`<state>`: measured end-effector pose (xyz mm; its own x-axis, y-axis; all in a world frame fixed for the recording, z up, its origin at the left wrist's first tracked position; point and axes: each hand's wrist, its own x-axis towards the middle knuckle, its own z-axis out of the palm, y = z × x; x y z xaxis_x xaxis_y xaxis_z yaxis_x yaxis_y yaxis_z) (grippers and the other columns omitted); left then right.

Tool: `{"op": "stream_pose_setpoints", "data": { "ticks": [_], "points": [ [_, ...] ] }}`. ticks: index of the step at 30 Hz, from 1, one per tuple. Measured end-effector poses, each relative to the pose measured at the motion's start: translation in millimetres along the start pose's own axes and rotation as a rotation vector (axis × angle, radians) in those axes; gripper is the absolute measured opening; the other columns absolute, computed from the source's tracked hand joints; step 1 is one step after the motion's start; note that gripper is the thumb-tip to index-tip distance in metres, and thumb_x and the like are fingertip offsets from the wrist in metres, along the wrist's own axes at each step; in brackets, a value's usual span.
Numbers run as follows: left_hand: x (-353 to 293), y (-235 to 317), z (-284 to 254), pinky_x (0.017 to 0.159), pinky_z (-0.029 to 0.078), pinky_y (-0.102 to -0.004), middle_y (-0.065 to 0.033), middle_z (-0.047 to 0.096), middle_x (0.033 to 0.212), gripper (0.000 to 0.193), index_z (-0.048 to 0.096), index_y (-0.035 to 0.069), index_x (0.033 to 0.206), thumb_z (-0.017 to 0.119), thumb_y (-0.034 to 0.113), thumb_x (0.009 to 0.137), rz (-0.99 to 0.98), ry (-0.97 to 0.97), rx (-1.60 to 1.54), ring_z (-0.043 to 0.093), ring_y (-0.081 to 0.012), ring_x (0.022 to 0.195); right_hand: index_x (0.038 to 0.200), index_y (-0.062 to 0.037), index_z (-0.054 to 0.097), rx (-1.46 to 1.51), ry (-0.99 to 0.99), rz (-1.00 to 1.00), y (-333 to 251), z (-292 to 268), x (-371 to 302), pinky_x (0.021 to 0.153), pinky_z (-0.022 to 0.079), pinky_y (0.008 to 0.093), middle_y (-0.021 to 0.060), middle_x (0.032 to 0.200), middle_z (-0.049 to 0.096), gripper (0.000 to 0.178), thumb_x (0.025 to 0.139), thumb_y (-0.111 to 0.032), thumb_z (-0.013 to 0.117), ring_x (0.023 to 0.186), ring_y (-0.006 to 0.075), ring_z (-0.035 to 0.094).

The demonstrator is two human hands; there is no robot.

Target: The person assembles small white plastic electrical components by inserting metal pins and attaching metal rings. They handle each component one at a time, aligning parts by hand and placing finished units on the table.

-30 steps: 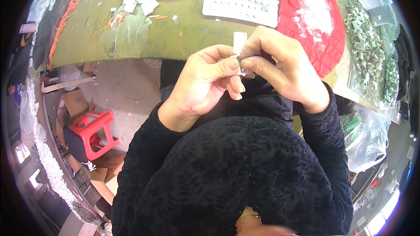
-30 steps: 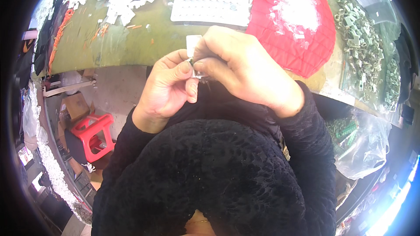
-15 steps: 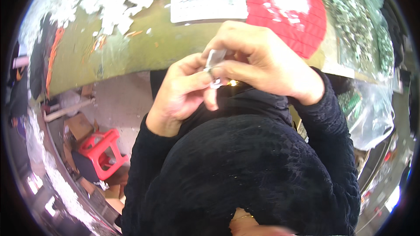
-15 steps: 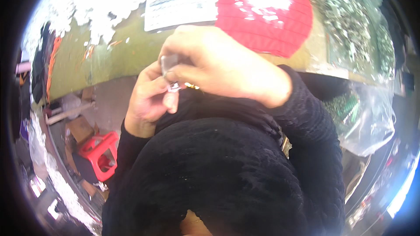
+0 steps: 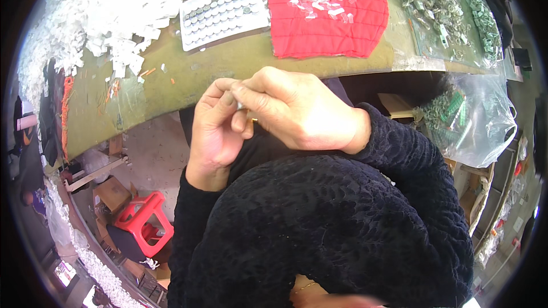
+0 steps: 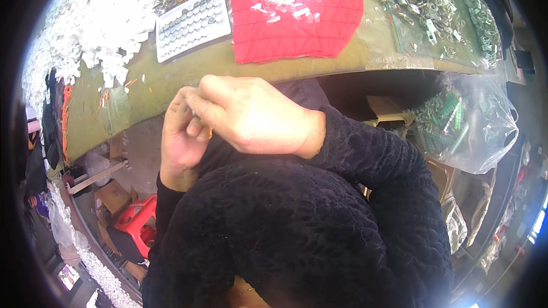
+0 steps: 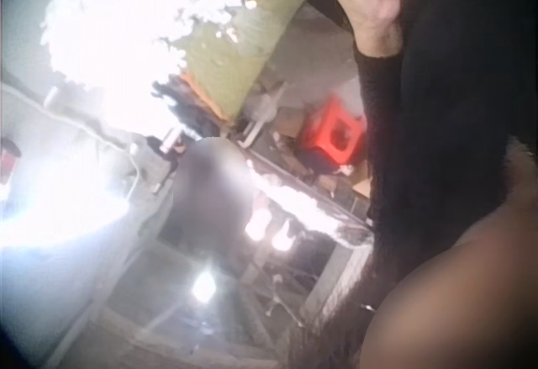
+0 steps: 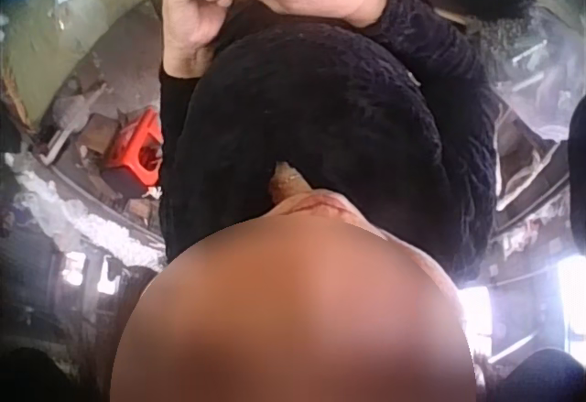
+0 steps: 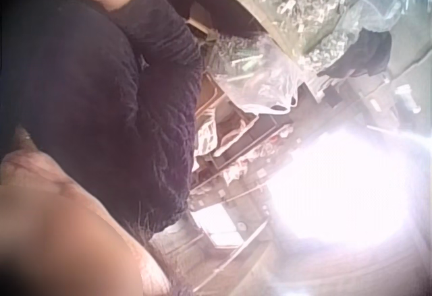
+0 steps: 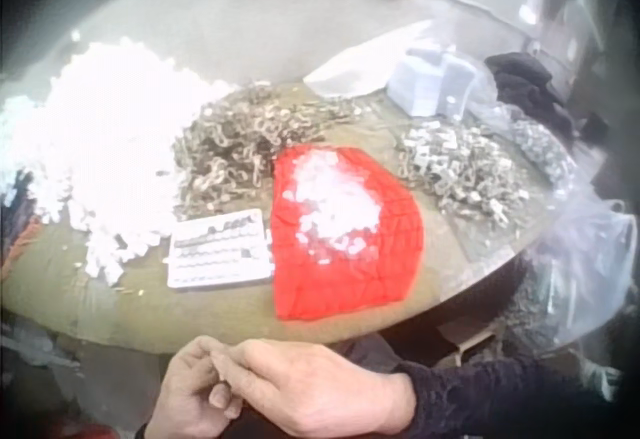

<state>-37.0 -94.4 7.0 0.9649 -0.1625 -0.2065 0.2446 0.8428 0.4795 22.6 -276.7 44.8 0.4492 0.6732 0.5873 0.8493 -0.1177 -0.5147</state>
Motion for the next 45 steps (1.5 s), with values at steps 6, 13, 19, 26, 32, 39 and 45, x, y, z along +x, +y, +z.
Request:
{"op": "stream_pose_setpoints", "data": {
  "ticks": [6, 13, 19, 26, 32, 39, 45],
  "points": [
    [-6, -7, 19, 0.055, 0.059, -0.0300, -0.0167, 0.067, 0.093, 0.024, 0.056, -0.006, 0.118, 0.058, 0.004, 0.097, 0.125, 0.058, 0.374, 0.068, -0.0204, 0.065, 0.116, 0.0013, 0.061, -0.056, 0.019, 0.046, 6, -6, -6, 0.060, 0.054, 0.0361, 0.0119, 0.092, 0.059, 0.037, 0.080, -0.003, 0.065, 0.074, 0.0287, 0.065],
    [-20, -16, 33, 0.058, 0.056, -0.0272, -0.0144, 0.068, 0.090, 0.030, 0.053, -0.008, 0.127, 0.055, -0.001, 0.097, 0.234, 0.105, 0.627, 0.068, -0.0187, 0.065, 0.121, 0.0036, 0.059, -0.114, -0.001, 0.046, -8, -4, -13, 0.059, 0.055, 0.0358, 0.0138, 0.094, 0.058, 0.044, 0.078, 0.000, 0.065, 0.072, 0.0294, 0.065],
    [-19, -21, 29, 0.059, 0.057, -0.0269, -0.0138, 0.069, 0.089, 0.029, 0.056, -0.008, 0.125, 0.055, 0.004, 0.099, 0.255, 0.086, 0.631, 0.069, -0.0183, 0.069, 0.125, 0.0061, 0.055, -0.185, 0.008, -0.009, -9, -3, -21, 0.059, 0.055, 0.0351, 0.0149, 0.098, 0.059, 0.048, 0.079, -0.003, 0.065, 0.072, 0.0293, 0.065],
    [-10, -16, 22, 0.052, 0.055, -0.0271, -0.0204, 0.069, 0.101, 0.035, 0.056, -0.007, 0.127, 0.053, 0.016, 0.101, -0.021, 0.020, 0.159, 0.067, -0.0190, 0.066, 0.114, 0.0013, 0.062, -0.112, 0.035, -0.062, -1, -14, -25, 0.064, 0.057, 0.0343, 0.0134, 0.107, 0.064, 0.037, 0.076, -0.002, 0.065, 0.083, 0.0269, 0.069],
    [-5, -21, 19, 0.048, 0.054, -0.0267, -0.0267, 0.065, 0.115, 0.034, 0.056, -0.007, 0.124, 0.057, 0.015, 0.098, -0.054, -0.001, 0.021, 0.065, -0.0166, 0.062, 0.103, -0.0018, 0.068, -0.360, 0.144, 0.292, 70, -88, -39, 0.072, 0.053, 0.0356, 0.0135, 0.092, 0.066, 0.018, 0.085, -0.003, 0.066, 0.086, 0.0308, 0.066],
    [4, -28, 15, 0.046, 0.054, -0.0289, -0.0237, 0.068, 0.107, 0.034, 0.057, -0.005, 0.123, 0.060, 0.017, 0.098, -0.083, -0.039, 0.007, 0.064, -0.0164, 0.061, 0.098, -0.0021, 0.068, -0.355, -0.039, 0.435, 116, -108, -46, 0.073, 0.049, 0.0340, 0.0124, 0.084, 0.063, 0.013, 0.087, -0.007, 0.068, 0.080, 0.0256, 0.062],
    [8, -32, 15, 0.044, 0.052, -0.0285, -0.0199, 0.069, 0.103, 0.037, 0.056, -0.005, 0.123, 0.060, 0.023, 0.099, -0.110, -0.037, 0.051, 0.063, -0.0164, 0.059, 0.099, -0.0013, 0.066, -0.394, -0.028, 0.552, 110, -121, -48, 0.070, 0.049, 0.0303, 0.0095, 0.084, 0.066, 0.013, 0.088, -0.008, 0.067, 0.075, 0.0213, 0.061]
  ]
}}
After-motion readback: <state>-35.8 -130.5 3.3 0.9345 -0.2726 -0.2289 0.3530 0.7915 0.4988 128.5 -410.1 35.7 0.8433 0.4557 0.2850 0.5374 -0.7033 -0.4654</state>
